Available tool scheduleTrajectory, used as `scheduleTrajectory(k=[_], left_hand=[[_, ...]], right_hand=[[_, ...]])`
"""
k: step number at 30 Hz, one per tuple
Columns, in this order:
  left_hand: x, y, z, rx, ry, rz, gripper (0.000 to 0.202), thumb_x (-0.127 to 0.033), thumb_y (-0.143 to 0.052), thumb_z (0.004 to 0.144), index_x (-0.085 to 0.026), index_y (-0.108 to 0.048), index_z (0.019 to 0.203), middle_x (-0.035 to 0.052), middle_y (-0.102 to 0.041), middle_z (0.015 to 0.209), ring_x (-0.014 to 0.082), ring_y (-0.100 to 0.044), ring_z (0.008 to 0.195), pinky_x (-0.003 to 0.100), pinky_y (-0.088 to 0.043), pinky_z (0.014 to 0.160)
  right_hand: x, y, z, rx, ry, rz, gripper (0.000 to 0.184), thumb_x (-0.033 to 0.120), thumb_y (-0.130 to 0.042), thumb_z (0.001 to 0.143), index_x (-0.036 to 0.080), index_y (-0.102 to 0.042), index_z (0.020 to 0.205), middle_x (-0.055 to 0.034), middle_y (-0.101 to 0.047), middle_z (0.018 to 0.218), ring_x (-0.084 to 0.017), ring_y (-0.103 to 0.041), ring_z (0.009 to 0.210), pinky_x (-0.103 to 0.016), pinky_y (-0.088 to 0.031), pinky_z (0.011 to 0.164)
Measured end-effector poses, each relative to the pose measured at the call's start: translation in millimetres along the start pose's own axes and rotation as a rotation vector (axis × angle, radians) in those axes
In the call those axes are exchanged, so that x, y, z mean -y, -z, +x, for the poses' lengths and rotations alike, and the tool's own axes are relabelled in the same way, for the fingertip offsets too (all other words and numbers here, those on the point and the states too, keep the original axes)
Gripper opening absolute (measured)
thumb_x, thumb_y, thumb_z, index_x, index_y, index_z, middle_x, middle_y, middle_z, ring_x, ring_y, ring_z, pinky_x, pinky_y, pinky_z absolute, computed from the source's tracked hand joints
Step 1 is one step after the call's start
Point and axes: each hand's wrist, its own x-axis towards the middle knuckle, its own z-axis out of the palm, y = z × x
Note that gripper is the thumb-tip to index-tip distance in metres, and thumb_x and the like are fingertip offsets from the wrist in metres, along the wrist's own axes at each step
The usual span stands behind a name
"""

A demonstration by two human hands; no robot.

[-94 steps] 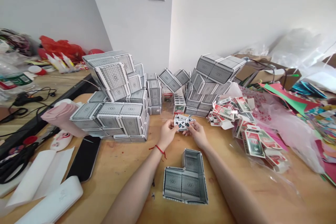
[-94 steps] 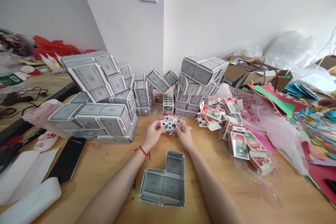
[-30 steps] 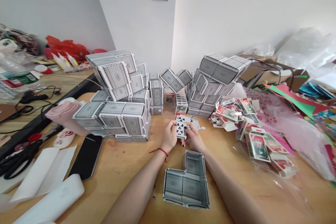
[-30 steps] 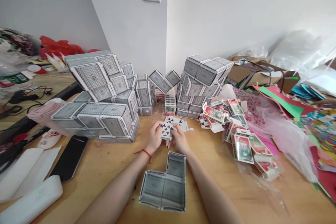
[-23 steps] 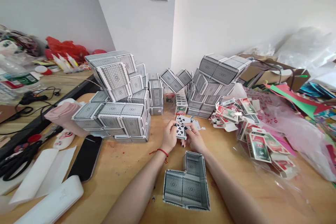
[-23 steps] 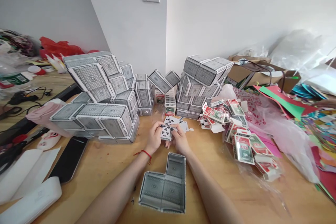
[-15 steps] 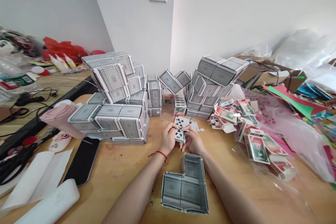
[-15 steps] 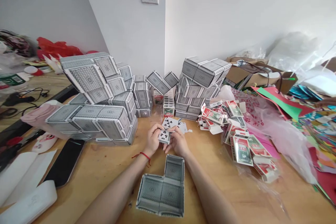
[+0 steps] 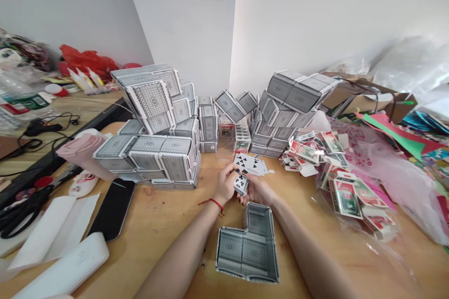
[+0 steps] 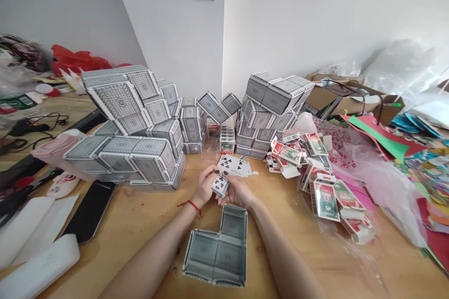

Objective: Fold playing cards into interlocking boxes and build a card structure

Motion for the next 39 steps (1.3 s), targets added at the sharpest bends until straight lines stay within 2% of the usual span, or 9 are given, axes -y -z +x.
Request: scheduleTrajectory(k=[4, 11, 15, 18, 21, 26, 29, 34, 39], left_hand=[[0.3, 0.3, 2.4, -0.007, 0.016, 0.014, 0.017, -0.032, -0.046, 0.073, -0.015, -0.051, 0.073, -0.0043, -0.046, 0.052, 0.0067, -0.042, 0.033, 0.018, -0.029, 0.032], [3.1, 4.0, 10.2, -0.108, -0.068, 0.147, 0.015, -0.02, -0.055, 0.066, -0.015, -0.061, 0.078, 0.0004, -0.055, 0.067, 0.0087, -0.049, 0.056, 0.018, -0.037, 0.049], [1.1, 3.6, 10.1, -0.097, -0.01, 0.125, 0.021, -0.025, -0.051, 0.069, -0.013, -0.063, 0.08, 0.0009, -0.056, 0.064, 0.008, -0.047, 0.05, 0.018, -0.035, 0.045], [1.7, 0.7, 8.7, -0.03, 0.023, 0.082, 0.032, -0.034, -0.047, 0.073, -0.011, -0.062, 0.088, 0.0007, -0.056, 0.059, 0.0073, -0.044, 0.042, 0.019, -0.033, 0.041], [5.2, -3.0, 9.0, -0.018, 0.072, 0.161, 0.036, -0.037, -0.053, 0.07, -0.012, -0.061, 0.093, 0.0017, -0.059, 0.06, 0.0076, -0.045, 0.04, 0.02, -0.035, 0.04], [10.2, -2.1, 13.3, -0.1, 0.015, 0.285, 0.026, -0.028, -0.061, 0.065, -0.013, -0.065, 0.085, 0.0084, -0.066, 0.083, 0.0161, -0.059, 0.07, 0.024, -0.045, 0.06], [13.3, 1.5, 14.9, -0.108, -0.01, 0.292, 0.023, -0.025, -0.06, 0.065, -0.014, -0.066, 0.085, 0.0083, -0.067, 0.086, 0.0174, -0.059, 0.075, 0.026, -0.045, 0.066], [20.0, 2.4, 16.8, -0.184, 0.037, 0.24, 0.019, -0.023, -0.062, 0.062, -0.014, -0.067, 0.078, 0.0075, -0.067, 0.078, 0.0168, -0.059, 0.069, 0.025, -0.044, 0.059], [20.6, -1.5, 18.3, -0.245, 0.07, 0.132, 0.016, -0.025, -0.063, 0.06, -0.013, -0.066, 0.07, 0.0029, -0.063, 0.064, 0.0119, -0.053, 0.056, 0.022, -0.039, 0.051]], right_hand=[[-1.4, 4.8, -1.0, -0.017, 0.108, -0.065, 0.027, 0.038, -0.044, 0.082, 0.012, -0.051, 0.085, -0.0065, -0.064, 0.061, -0.015, -0.061, 0.048, -0.024, -0.049, 0.042], [0.1, 11.5, -1.3, -0.04, 0.184, -0.125, 0.025, 0.038, -0.051, 0.079, 0.013, -0.052, 0.086, -0.0061, -0.066, 0.065, -0.013, -0.061, 0.046, -0.022, -0.049, 0.041], [0.5, 8.9, -0.2, -0.07, 0.248, -0.133, 0.026, 0.038, -0.054, 0.077, 0.014, -0.054, 0.086, -0.0048, -0.065, 0.068, -0.014, -0.061, 0.05, -0.024, -0.05, 0.044], [-1.6, 7.4, 2.9, -0.119, 0.297, -0.133, 0.027, 0.04, -0.056, 0.075, 0.015, -0.054, 0.085, -0.0037, -0.063, 0.067, -0.014, -0.061, 0.053, -0.025, -0.051, 0.048], [-4.6, 8.1, 6.2, -0.154, 0.321, -0.154, 0.028, 0.041, -0.056, 0.074, 0.016, -0.054, 0.085, -0.002, -0.062, 0.063, -0.014, -0.06, 0.053, -0.028, -0.052, 0.051], [-6.2, 8.1, 7.7, -0.138, 0.333, -0.181, 0.027, 0.042, -0.056, 0.074, 0.018, -0.053, 0.084, -0.0005, -0.061, 0.065, -0.014, -0.059, 0.056, -0.032, -0.052, 0.058], [-4.5, 4.6, 6.7, -0.114, 0.342, -0.189, 0.024, 0.04, -0.057, 0.074, 0.018, -0.053, 0.084, -0.0005, -0.06, 0.069, -0.014, -0.059, 0.06, -0.034, -0.052, 0.062], [-1.0, -2.8, 4.7, -0.123, 0.342, -0.233, 0.025, 0.038, -0.057, 0.073, 0.018, -0.054, 0.089, -0.0028, -0.06, 0.081, -0.016, -0.059, 0.072, -0.035, -0.052, 0.065], [-2.2, -3.9, 5.5, -0.149, 0.355, -0.277, 0.024, 0.037, -0.054, 0.075, 0.02, -0.054, 0.092, -0.0035, -0.059, 0.086, -0.017, -0.059, 0.076, -0.034, -0.052, 0.065]])
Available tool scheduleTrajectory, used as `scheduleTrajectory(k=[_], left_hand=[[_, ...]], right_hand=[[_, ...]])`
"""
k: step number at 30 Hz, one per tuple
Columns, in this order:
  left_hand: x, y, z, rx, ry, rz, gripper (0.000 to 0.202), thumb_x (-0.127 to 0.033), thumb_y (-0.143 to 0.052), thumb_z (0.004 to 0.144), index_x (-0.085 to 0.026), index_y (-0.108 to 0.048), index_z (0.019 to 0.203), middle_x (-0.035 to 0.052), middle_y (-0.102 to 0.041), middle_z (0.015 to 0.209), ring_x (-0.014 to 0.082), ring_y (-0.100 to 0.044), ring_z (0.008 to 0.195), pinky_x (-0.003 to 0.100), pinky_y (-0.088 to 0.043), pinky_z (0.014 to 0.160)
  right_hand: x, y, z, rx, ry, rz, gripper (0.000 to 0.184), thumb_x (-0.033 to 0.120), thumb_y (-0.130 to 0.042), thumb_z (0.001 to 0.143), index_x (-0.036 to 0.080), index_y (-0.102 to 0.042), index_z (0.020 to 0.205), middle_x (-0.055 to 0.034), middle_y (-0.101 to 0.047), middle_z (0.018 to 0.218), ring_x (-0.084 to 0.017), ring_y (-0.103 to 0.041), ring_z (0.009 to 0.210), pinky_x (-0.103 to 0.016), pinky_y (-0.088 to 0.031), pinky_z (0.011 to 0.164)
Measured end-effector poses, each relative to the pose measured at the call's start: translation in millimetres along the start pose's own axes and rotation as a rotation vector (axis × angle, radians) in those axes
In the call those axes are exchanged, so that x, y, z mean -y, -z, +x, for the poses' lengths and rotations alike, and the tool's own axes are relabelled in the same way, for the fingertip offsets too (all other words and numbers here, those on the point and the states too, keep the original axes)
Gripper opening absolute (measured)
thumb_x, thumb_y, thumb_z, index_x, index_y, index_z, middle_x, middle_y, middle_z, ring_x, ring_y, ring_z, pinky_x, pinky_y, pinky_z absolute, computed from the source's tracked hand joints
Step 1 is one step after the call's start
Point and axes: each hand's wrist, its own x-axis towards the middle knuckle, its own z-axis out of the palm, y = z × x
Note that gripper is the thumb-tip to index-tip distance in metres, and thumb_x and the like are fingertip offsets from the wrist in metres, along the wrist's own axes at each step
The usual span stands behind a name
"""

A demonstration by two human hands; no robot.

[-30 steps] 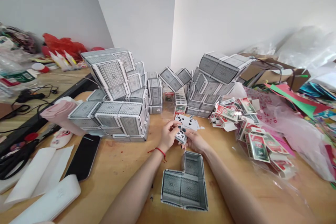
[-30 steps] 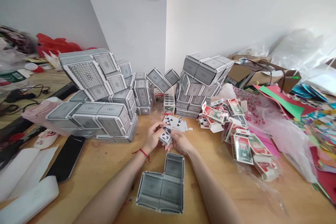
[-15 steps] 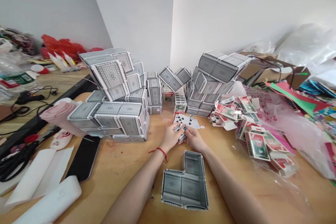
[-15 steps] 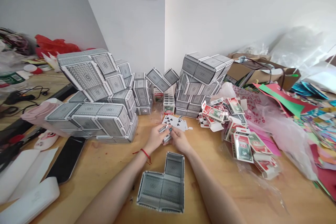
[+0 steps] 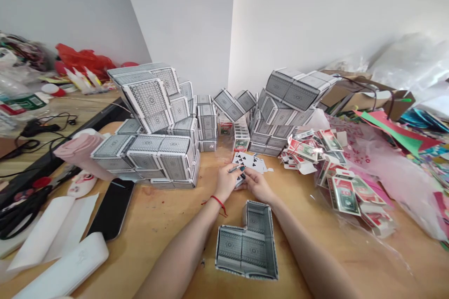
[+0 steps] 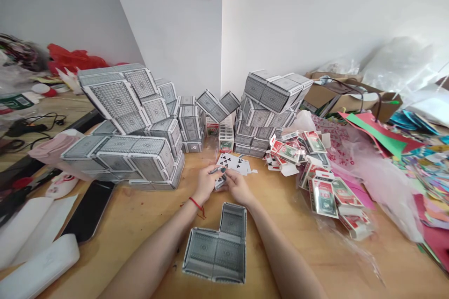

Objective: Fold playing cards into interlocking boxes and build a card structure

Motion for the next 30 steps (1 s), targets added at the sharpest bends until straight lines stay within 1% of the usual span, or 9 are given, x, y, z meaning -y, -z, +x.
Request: scheduleTrajectory(k=[6, 8, 11, 13, 18, 22, 25, 28, 30], left_hand=[[-3.0, -2.3, -0.1, -0.014, 0.056, -0.15, 0.017, -0.028, -0.064, 0.058, -0.012, -0.061, 0.06, -0.0021, -0.053, 0.054, 0.0073, -0.044, 0.048, 0.019, -0.033, 0.046], [-3.6, -2.6, 0.0, -0.029, 0.05, -0.149, 0.018, -0.029, -0.064, 0.057, -0.012, -0.061, 0.059, -0.002, -0.053, 0.053, 0.0075, -0.044, 0.048, 0.019, -0.033, 0.046], [-5.1, -2.6, -0.9, -0.063, 0.007, -0.08, 0.019, -0.03, -0.064, 0.058, -0.012, -0.061, 0.057, -0.0016, -0.053, 0.052, 0.0084, -0.045, 0.05, 0.019, -0.032, 0.047], [-6.5, -2.3, -2.2, -0.073, -0.031, -0.028, 0.019, -0.031, -0.063, 0.059, -0.012, -0.061, 0.056, -0.0012, -0.054, 0.052, 0.0091, -0.046, 0.051, 0.019, -0.033, 0.048], [-8.7, -2.3, -5.0, -0.097, -0.074, 0.07, 0.021, -0.033, -0.06, 0.063, -0.013, -0.065, 0.059, 0.0003, -0.058, 0.055, 0.0112, -0.049, 0.054, 0.02, -0.034, 0.05], [-8.6, -2.4, -4.8, -0.111, -0.099, 0.101, 0.023, -0.034, -0.057, 0.066, -0.013, -0.065, 0.06, 0.0007, -0.059, 0.056, 0.0122, -0.051, 0.057, 0.021, -0.036, 0.053], [-8.3, -3.0, -4.8, -0.102, -0.109, 0.112, 0.023, -0.032, -0.055, 0.068, -0.013, -0.065, 0.061, 0.0005, -0.059, 0.056, 0.0121, -0.051, 0.057, 0.021, -0.037, 0.055], [-8.3, -4.6, -6.3, -0.097, -0.135, 0.118, 0.022, -0.031, -0.054, 0.07, -0.014, -0.064, 0.062, 0.0009, -0.06, 0.059, 0.0124, -0.052, 0.06, 0.021, -0.038, 0.057], [-8.5, -5.4, -7.6, -0.099, -0.149, 0.1, 0.022, -0.032, -0.052, 0.071, -0.014, -0.063, 0.064, 0.0014, -0.061, 0.063, 0.0129, -0.053, 0.063, 0.021, -0.038, 0.058]], right_hand=[[-5.5, -0.5, 1.5, -0.053, 0.046, -0.115, 0.024, 0.037, -0.049, 0.077, 0.022, -0.055, 0.095, -0.004, -0.059, 0.089, -0.019, -0.059, 0.072, -0.037, -0.051, 0.064], [-5.0, -0.2, 1.8, -0.082, 0.086, -0.221, 0.024, 0.036, -0.048, 0.078, 0.022, -0.057, 0.094, -0.0043, -0.06, 0.088, -0.021, -0.058, 0.076, -0.039, -0.049, 0.07], [-3.4, 1.9, 2.2, -0.135, 0.191, -0.435, 0.02, 0.03, -0.05, 0.076, 0.021, -0.06, 0.09, -0.0045, -0.062, 0.086, -0.023, -0.055, 0.086, -0.042, -0.042, 0.083], [-3.6, 3.6, 2.2, -0.152, 0.224, -0.516, 0.019, 0.027, -0.049, 0.076, 0.021, -0.061, 0.089, -0.0044, -0.062, 0.085, -0.023, -0.054, 0.086, -0.042, -0.039, 0.086], [-7.3, 6.6, 1.4, -0.12, 0.169, -0.506, 0.016, 0.028, -0.047, 0.077, 0.022, -0.06, 0.084, -0.0025, -0.061, 0.074, -0.021, -0.055, 0.073, -0.037, -0.046, 0.071], [-7.9, 7.8, 1.6, -0.15, 0.226, -0.562, 0.013, 0.028, -0.05, 0.075, 0.022, -0.061, 0.075, -0.0022, -0.061, 0.073, -0.021, -0.053, 0.077, -0.038, -0.043, 0.078], [-7.4, 6.4, 1.3, -0.184, 0.243, -0.577, 0.013, 0.029, -0.05, 0.075, 0.021, -0.061, 0.073, -0.0027, -0.061, 0.073, -0.021, -0.053, 0.078, -0.038, -0.043, 0.078], [-7.2, 2.2, 0.1, -0.201, 0.206, -0.494, 0.016, 0.032, -0.053, 0.074, 0.02, -0.06, 0.082, -0.0038, -0.061, 0.077, -0.02, -0.056, 0.073, -0.036, -0.047, 0.07], [-7.6, -0.1, -0.4, -0.213, 0.14, -0.385, 0.023, 0.034, -0.057, 0.072, 0.02, -0.057, 0.089, -0.0036, -0.062, 0.077, -0.019, -0.058, 0.064, -0.034, -0.05, 0.061]])
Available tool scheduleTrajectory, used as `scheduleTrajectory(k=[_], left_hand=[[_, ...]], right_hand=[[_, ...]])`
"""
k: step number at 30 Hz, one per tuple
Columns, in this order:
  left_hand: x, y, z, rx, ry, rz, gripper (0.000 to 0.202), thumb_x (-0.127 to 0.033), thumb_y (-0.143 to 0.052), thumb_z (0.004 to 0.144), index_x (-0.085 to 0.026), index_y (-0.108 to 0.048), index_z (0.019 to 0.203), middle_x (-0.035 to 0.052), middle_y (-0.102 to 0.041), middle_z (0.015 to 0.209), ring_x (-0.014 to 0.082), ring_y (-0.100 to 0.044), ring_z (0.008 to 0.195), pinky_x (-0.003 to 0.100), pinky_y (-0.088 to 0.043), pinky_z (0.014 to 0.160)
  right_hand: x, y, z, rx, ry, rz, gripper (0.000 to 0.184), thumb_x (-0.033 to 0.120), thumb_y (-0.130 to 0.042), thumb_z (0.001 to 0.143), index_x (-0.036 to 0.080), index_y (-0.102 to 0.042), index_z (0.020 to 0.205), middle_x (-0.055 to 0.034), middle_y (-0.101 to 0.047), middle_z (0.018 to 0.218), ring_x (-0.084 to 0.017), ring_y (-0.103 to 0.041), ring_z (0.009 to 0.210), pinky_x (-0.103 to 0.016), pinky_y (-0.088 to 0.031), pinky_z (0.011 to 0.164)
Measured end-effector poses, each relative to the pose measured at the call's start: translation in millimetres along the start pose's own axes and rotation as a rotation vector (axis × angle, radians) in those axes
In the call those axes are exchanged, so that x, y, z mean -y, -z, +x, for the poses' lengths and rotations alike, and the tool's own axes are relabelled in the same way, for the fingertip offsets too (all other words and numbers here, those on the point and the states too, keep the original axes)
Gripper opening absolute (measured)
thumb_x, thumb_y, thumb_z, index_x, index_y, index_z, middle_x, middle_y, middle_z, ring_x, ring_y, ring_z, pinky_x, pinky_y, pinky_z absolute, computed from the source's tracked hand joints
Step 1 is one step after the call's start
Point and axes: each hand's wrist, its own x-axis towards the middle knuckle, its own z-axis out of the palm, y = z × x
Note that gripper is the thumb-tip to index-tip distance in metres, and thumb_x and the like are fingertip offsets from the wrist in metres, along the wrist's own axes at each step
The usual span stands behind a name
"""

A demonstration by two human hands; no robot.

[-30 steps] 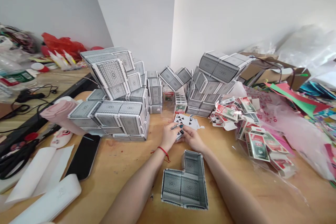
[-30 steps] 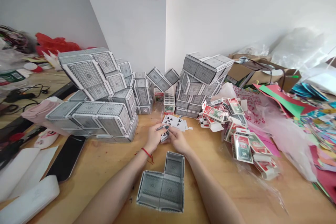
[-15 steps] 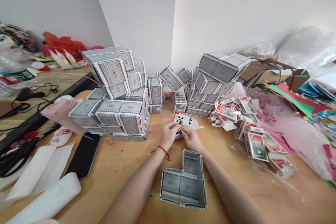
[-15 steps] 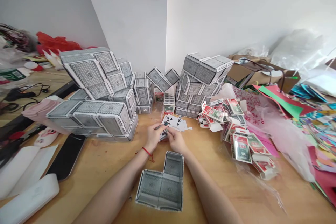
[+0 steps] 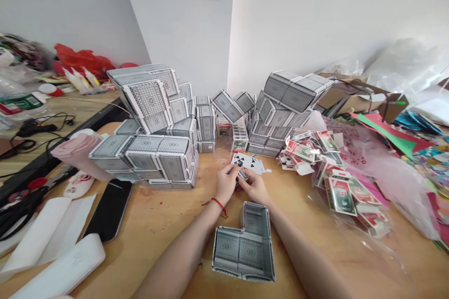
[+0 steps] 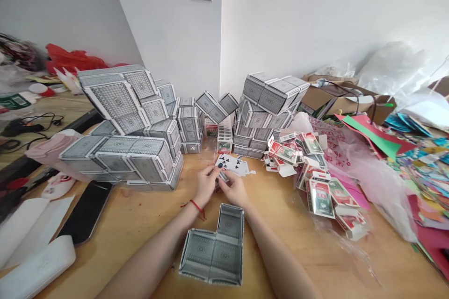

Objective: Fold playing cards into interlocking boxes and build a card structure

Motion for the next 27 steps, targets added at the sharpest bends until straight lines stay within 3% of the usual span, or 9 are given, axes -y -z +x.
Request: scheduleTrajectory(k=[4, 8, 14, 19, 27], left_hand=[[-1.2, 1.9, 0.4, -0.044, -0.012, -0.026, 0.024, -0.035, -0.049, 0.075, -0.014, -0.062, 0.074, 0.0042, -0.063, 0.075, 0.0146, -0.055, 0.072, 0.023, -0.041, 0.065], [-2.1, 6.9, 3.0, -0.044, -0.088, 0.007, 0.021, -0.031, -0.052, 0.075, -0.016, -0.062, 0.085, 0.0058, -0.063, 0.087, 0.016, -0.056, 0.081, 0.025, -0.042, 0.073], [-0.5, 6.5, 0.9, 0.132, -0.194, 0.085, 0.029, -0.014, -0.045, 0.076, -0.019, -0.055, 0.103, 0.0058, -0.058, 0.107, 0.0167, -0.052, 0.1, 0.031, -0.038, 0.089], [1.6, 3.6, -4.0, 0.211, -0.35, 0.321, 0.036, -0.011, -0.039, 0.08, -0.022, -0.048, 0.113, 0.0061, -0.054, 0.114, 0.0176, -0.048, 0.107, 0.034, -0.036, 0.093], [5.4, 8.3, -5.4, 0.153, -0.496, 0.656, 0.037, -0.019, -0.034, 0.084, -0.022, -0.043, 0.12, 0.0073, -0.056, 0.112, 0.0188, -0.052, 0.103, 0.033, -0.041, 0.089]], right_hand=[[-2.7, -0.4, 2.6, -0.066, -0.128, 0.148, 0.029, 0.037, -0.063, 0.066, 0.02, -0.049, 0.084, -0.0008, -0.062, 0.065, -0.017, -0.059, 0.052, -0.03, -0.05, 0.048], [-7.8, 2.4, 7.2, -0.183, -0.103, 0.194, 0.031, 0.036, -0.066, 0.064, 0.019, -0.051, 0.084, -0.0026, -0.063, 0.071, -0.017, -0.062, 0.061, -0.031, -0.052, 0.054], [-16.5, 7.7, 7.9, -0.282, -0.059, 0.11, 0.03, 0.033, -0.062, 0.068, 0.019, -0.058, 0.095, -0.005, -0.066, 0.08, -0.019, -0.062, 0.067, -0.038, -0.052, 0.068], [-19.6, 12.8, 8.3, -0.294, -0.043, 0.119, 0.038, 0.027, -0.06, 0.069, 0.021, -0.056, 0.106, -0.0052, -0.064, 0.096, -0.021, -0.06, 0.084, -0.045, -0.046, 0.083], [-12.2, 12.5, 9.0, -0.316, -0.041, -0.006, 0.045, 0.022, -0.056, 0.068, 0.021, -0.053, 0.113, -0.0044, -0.064, 0.092, -0.021, -0.06, 0.082, -0.044, -0.047, 0.081]])
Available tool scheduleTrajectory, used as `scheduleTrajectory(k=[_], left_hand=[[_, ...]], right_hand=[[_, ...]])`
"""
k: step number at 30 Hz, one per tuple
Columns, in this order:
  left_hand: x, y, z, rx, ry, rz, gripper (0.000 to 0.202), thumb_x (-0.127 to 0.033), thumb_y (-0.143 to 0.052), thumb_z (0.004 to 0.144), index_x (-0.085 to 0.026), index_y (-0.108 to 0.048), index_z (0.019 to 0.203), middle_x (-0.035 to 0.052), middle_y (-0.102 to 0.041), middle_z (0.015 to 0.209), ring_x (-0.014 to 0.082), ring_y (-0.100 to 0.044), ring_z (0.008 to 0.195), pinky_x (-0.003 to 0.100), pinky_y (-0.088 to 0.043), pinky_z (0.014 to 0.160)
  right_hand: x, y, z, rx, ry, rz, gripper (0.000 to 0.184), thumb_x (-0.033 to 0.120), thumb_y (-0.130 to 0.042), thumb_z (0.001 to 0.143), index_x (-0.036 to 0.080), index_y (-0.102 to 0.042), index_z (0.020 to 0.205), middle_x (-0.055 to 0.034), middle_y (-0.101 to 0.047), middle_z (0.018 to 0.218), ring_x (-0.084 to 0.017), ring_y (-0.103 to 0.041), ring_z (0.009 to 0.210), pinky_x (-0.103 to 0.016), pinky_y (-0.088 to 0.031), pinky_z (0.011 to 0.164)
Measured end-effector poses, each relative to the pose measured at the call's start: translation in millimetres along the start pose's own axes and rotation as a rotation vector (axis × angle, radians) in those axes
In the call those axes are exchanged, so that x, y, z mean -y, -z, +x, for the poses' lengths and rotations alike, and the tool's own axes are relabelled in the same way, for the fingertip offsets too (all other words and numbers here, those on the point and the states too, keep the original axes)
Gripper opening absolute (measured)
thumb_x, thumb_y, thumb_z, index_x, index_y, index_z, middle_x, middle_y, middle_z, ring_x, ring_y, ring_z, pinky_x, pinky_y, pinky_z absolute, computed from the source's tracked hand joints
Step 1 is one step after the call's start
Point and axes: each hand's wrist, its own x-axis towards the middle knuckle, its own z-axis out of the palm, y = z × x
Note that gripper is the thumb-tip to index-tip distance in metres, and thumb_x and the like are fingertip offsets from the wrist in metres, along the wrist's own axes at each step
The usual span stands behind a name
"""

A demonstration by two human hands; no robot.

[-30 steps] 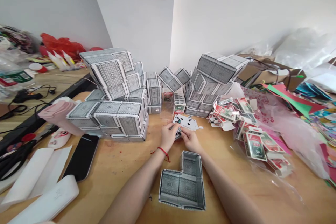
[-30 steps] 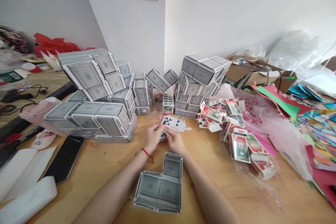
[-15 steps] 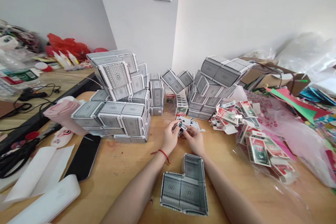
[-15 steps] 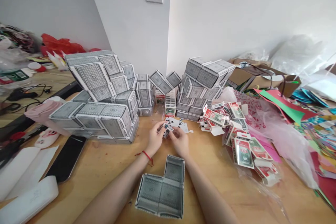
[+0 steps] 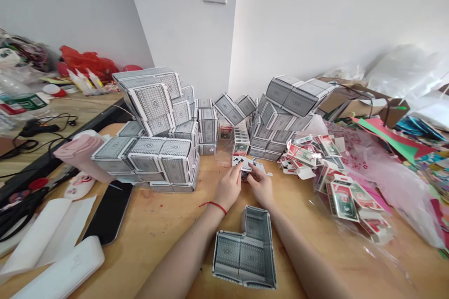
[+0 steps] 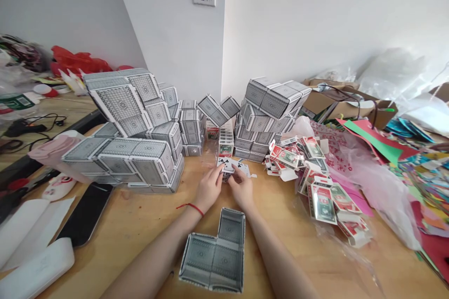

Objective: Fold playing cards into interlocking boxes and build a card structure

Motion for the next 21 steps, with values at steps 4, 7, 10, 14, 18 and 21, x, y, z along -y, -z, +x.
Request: scheduleTrajectory(k=[4, 7, 10, 14, 18, 21], left_hand=[[3.5, -3.8, -1.0, 0.036, -0.021, 0.062, 0.042, -0.017, -0.031, 0.085, -0.018, -0.033, 0.127, 0.0092, -0.052, 0.118, 0.018, -0.05, 0.107, 0.031, -0.043, 0.088], [4.5, -5.3, -1.0, 0.048, -0.036, 0.103, 0.044, -0.015, -0.031, 0.085, -0.017, -0.028, 0.129, 0.0094, -0.05, 0.12, 0.0174, -0.049, 0.109, 0.031, -0.044, 0.089], [4.2, -5.3, -0.8, 0.042, -0.049, 0.108, 0.046, -0.014, -0.031, 0.085, -0.017, -0.025, 0.13, 0.0091, -0.048, 0.123, 0.0168, -0.047, 0.111, 0.031, -0.043, 0.091], [3.4, -3.4, -0.2, 0.039, -0.043, 0.066, 0.049, -0.01, -0.031, 0.083, -0.018, -0.024, 0.131, 0.0085, -0.047, 0.124, 0.0162, -0.046, 0.112, 0.031, -0.043, 0.092], [2.6, -0.9, 1.0, 0.03, -0.047, 0.037, 0.049, -0.004, -0.032, 0.079, -0.021, -0.033, 0.126, 0.007, -0.046, 0.123, 0.0159, -0.043, 0.114, 0.032, -0.04, 0.095], [2.6, 0.3, 2.0, 0.008, -0.043, 0.039, 0.041, -0.007, -0.035, 0.08, -0.022, -0.045, 0.116, 0.0061, -0.045, 0.122, 0.0164, -0.044, 0.112, 0.032, -0.04, 0.094]], right_hand=[[4.9, 1.3, -1.2, -0.024, -0.019, -0.042, 0.047, 0.02, -0.052, 0.067, 0.017, -0.053, 0.114, -0.0045, -0.066, 0.081, -0.02, -0.061, 0.07, -0.04, -0.05, 0.072], [9.4, 1.3, -2.7, 0.004, -0.021, -0.006, 0.048, 0.022, -0.051, 0.067, 0.017, -0.052, 0.115, -0.0054, -0.066, 0.085, -0.02, -0.061, 0.069, -0.037, -0.05, 0.068], [11.0, 0.5, -3.3, 0.009, 0.021, 0.012, 0.049, 0.026, -0.055, 0.068, 0.018, -0.05, 0.116, -0.0057, -0.065, 0.088, -0.02, -0.06, 0.074, -0.036, -0.05, 0.068], [3.6, 1.3, -0.8, 0.03, 0.033, -0.059, 0.044, 0.03, -0.055, 0.07, 0.019, -0.052, 0.113, -0.0023, -0.062, 0.068, -0.019, -0.058, 0.064, -0.036, -0.048, 0.062], [-5.4, 1.7, 1.9, 0.063, 0.051, -0.066, 0.046, 0.029, -0.053, 0.071, 0.02, -0.05, 0.116, -0.0043, -0.063, 0.08, -0.02, -0.058, 0.071, -0.037, -0.046, 0.07], [-3.1, 0.7, 1.0, 0.09, 0.045, -0.001, 0.046, 0.029, -0.054, 0.071, 0.021, -0.05, 0.116, -0.0045, -0.063, 0.09, -0.021, -0.058, 0.082, -0.038, -0.044, 0.077]])
